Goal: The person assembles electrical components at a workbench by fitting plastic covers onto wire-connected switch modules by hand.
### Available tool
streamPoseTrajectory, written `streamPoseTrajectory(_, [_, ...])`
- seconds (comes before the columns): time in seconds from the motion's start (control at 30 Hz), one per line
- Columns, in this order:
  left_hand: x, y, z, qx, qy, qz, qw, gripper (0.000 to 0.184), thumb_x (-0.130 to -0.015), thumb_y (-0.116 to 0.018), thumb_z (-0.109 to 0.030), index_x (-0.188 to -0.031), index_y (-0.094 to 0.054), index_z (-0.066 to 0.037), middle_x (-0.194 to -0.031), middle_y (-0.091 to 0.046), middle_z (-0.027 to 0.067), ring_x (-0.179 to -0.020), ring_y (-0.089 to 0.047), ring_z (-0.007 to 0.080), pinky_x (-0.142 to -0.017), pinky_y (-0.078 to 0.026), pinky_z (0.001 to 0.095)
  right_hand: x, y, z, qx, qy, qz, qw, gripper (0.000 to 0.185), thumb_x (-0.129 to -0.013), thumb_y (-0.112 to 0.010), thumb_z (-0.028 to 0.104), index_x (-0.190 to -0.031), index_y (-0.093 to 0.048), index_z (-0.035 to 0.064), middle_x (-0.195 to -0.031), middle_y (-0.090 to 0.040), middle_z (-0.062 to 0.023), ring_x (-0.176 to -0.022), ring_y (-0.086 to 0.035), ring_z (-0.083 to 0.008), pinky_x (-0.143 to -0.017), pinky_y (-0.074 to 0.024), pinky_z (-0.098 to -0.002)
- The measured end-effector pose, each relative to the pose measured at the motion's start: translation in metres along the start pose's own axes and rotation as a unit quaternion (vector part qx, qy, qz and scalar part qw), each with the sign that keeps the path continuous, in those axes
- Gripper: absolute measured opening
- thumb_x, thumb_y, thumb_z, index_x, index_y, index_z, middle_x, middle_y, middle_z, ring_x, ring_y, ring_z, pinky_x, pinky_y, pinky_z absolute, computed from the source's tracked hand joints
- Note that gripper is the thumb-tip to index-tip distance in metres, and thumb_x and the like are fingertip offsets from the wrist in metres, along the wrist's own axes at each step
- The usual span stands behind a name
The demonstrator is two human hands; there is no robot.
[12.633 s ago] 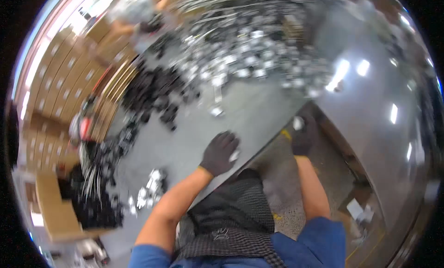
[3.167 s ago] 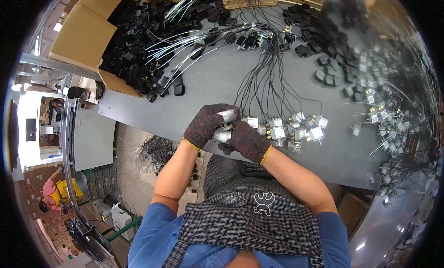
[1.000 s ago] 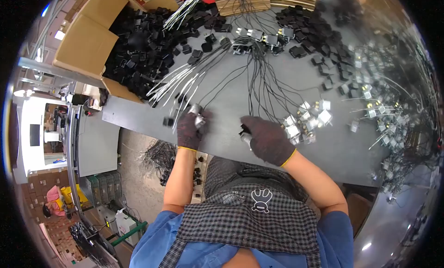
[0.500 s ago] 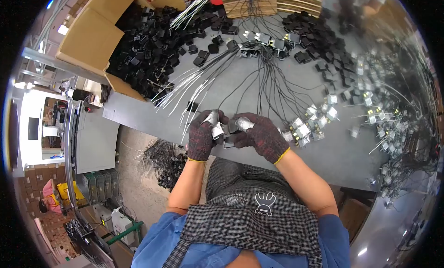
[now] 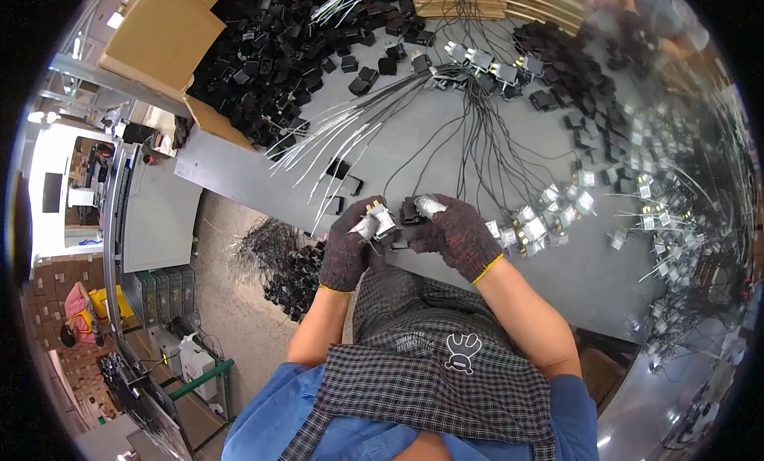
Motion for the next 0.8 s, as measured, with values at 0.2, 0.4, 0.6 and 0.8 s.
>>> streamPoseTrajectory(0.2, [-0.001, -0.013, -0.033, 0.145, 0.103, -0.010, 0.984, 0.057, -0.102, -0.074, -0.041, -0.142, -0.066, -0.001, -0.120, -0.073, 0.0055, -0.103, -0.068, 0.0142, -0.085, -0.055, 0.0301, -0.003, -0.007, -0.007, -0.052, 0.030, 0.047, 0.997, 0.038, -0.107, -0.065, 0.032, -0.130, -0.067, 0.0009, -0.102, -0.074, -0.0104, -0.076, -0.075, -0.0238, -0.060, -0.0591, -0.0330])
streamPoseTrajectory(0.4, [0.004, -0.019, -0.016, 0.172, 0.106, -0.009, 0.979, 0.063, -0.098, -0.080, -0.042, -0.144, -0.065, -0.003, -0.117, -0.073, 0.0032, -0.089, -0.067, 0.0099, -0.068, -0.053, 0.0249, 0.018, -0.024, 0.017, 0.147, 0.066, -0.035, 0.986, 0.037, -0.110, -0.059, 0.032, -0.131, -0.067, 0.0035, -0.111, -0.069, -0.0118, -0.084, -0.071, -0.0191, -0.071, -0.0605, -0.0346])
streamPoseTrajectory(0.6, [0.002, -0.015, -0.024, 0.190, 0.104, -0.008, 0.976, 0.064, -0.099, -0.077, -0.047, -0.144, -0.065, -0.003, -0.110, -0.074, 0.0038, -0.075, -0.067, 0.0101, -0.055, -0.049, 0.0259, 0.024, -0.035, 0.022, 0.360, 0.254, 0.025, 0.897, 0.038, -0.111, -0.060, 0.032, -0.131, -0.066, 0.0009, -0.103, -0.075, -0.0138, -0.078, -0.075, -0.0198, -0.062, -0.0615, -0.0327])
streamPoseTrajectory(0.8, [0.000, -0.010, -0.024, 0.143, 0.013, 0.022, 0.989, 0.065, -0.100, -0.076, -0.046, -0.145, -0.064, -0.002, -0.117, -0.075, 0.0053, -0.084, -0.067, 0.0095, -0.069, -0.054, 0.0263, 0.026, -0.033, 0.019, 0.171, -0.011, -0.025, 0.985, 0.049, -0.110, -0.056, 0.048, -0.119, -0.067, 0.0015, -0.084, -0.075, -0.0119, -0.058, -0.067, -0.0196, -0.049, -0.0526, -0.0312])
Point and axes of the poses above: each hand's wrist, its own x-axis away from the middle knuckle, its own y-axis out of the back of the hand, z = x × y, the point moved 7 cm from there along -x, towards the middle knuckle
